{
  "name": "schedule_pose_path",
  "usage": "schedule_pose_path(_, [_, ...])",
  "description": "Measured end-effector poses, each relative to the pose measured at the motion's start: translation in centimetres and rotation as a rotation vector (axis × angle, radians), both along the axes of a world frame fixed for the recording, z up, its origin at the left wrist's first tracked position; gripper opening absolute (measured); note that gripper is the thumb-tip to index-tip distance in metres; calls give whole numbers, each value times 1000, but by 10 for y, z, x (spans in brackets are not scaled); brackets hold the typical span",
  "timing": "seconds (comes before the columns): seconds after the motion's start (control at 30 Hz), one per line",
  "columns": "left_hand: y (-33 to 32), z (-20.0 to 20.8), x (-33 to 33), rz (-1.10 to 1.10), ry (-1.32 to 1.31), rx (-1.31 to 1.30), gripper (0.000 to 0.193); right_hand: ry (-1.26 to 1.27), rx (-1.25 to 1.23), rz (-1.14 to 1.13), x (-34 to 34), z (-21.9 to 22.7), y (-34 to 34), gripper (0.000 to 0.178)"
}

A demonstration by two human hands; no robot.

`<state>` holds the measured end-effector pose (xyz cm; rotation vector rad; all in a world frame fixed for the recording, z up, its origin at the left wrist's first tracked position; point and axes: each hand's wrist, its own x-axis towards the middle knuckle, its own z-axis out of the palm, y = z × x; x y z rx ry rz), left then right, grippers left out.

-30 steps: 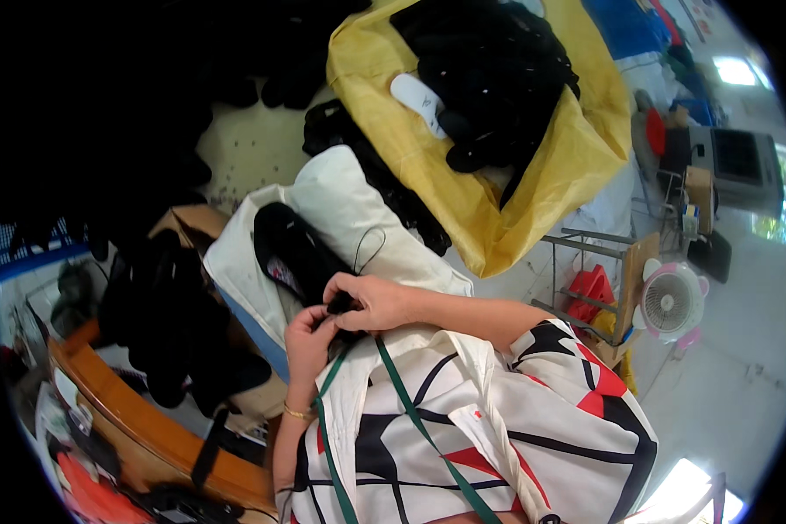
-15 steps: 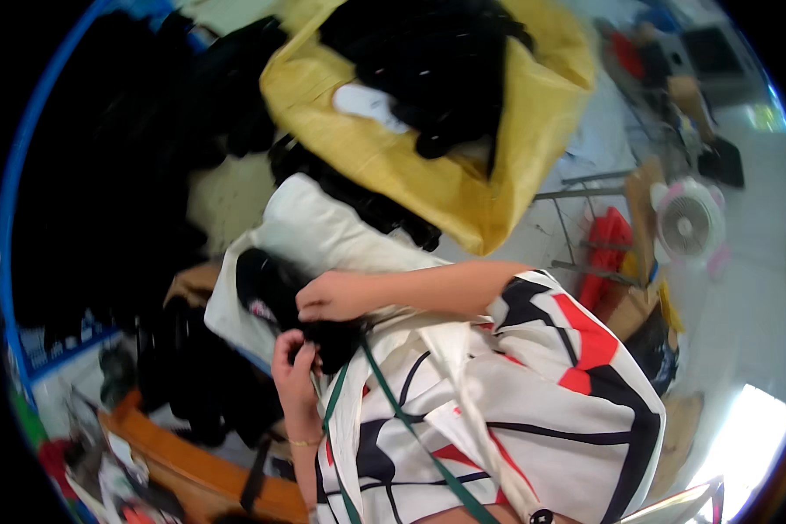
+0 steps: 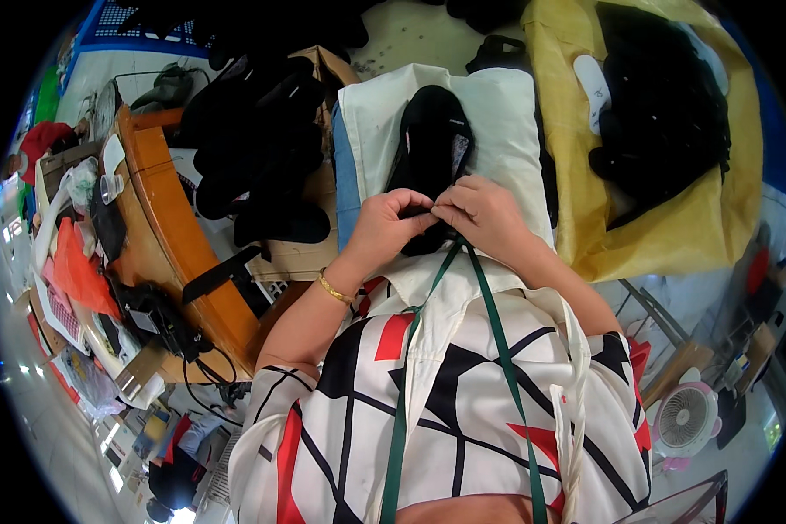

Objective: The person hand-sews a black shoe using a needle and thread. They repeatedly pull the needle through the shoe's upper material, tighten the thread, and adjust the shoe's position on a white cloth. The person works on a single shoe for the duration of the clip.

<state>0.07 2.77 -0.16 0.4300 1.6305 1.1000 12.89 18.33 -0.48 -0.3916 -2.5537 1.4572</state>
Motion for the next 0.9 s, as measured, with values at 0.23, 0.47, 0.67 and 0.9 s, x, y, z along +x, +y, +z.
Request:
schedule_pose_path(0.23, [-2, -3, 1, -82, 170, 3, 14, 355, 220, -133, -12, 43, 4, 6])
schedule_pose_path(0.47, [-16, 6, 3, -270, 548, 197, 16, -138, -1308, -404, 18, 44, 27, 14])
schedule_pose_path(0.67, [-23, 2, 9, -207, 696, 304, 19, 390, -1426, -688, 73, 46, 97, 16])
schedule_pose_path(0.9, [-22, 2, 5, -187, 682, 298, 19, 746, -1497, -568, 153, 26, 166, 14])
